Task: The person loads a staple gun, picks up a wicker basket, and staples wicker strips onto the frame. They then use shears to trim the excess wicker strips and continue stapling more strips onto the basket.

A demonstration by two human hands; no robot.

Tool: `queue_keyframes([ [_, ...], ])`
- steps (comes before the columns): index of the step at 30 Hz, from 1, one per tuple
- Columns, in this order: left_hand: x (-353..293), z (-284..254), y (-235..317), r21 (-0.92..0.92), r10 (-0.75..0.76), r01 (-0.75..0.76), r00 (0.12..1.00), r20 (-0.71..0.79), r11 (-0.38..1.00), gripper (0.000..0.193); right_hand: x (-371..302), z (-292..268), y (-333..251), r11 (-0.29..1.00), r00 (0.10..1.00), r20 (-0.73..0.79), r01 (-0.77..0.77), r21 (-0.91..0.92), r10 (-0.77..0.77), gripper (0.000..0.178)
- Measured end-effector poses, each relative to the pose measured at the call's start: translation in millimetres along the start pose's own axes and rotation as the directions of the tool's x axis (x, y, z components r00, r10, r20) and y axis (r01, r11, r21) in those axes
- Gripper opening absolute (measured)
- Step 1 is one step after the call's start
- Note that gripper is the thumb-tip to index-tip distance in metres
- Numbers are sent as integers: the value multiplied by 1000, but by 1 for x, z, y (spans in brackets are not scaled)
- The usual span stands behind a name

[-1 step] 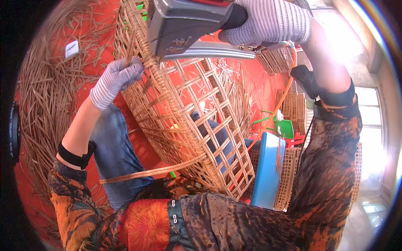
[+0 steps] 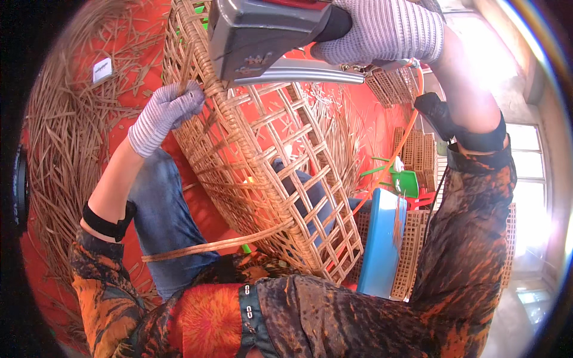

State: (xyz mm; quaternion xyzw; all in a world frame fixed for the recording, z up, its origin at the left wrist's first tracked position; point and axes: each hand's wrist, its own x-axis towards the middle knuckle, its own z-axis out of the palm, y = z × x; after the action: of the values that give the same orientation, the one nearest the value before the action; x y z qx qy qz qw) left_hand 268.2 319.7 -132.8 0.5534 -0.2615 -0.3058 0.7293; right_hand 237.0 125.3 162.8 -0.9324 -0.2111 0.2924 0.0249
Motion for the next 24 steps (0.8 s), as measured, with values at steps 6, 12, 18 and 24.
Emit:
queue_keyframes([
  [6, 0, -12, -21, 1, 72, -72, 997, 2, 997, 29, 15, 3, -19, 981, 981, 41, -189, 47, 188, 34],
  [12, 4, -4, -13, -25, 5, -6, 998, -66, 1000, 24, 14, 8, -12, 992, 992, -19, -125, -27, 125, 26],
  [18, 10, -11, -11, 11, 2, -1, 999, -52, 1000, 20, 11, 11, -11, 986, 990, -109, -108, -127, 94, 45],
  [24, 10, -16, -15, -53, 31, -35, 996, -80, 998, 22, -2, 25, -27, 991, 974, -217, -91, -95, 69, 35],
])
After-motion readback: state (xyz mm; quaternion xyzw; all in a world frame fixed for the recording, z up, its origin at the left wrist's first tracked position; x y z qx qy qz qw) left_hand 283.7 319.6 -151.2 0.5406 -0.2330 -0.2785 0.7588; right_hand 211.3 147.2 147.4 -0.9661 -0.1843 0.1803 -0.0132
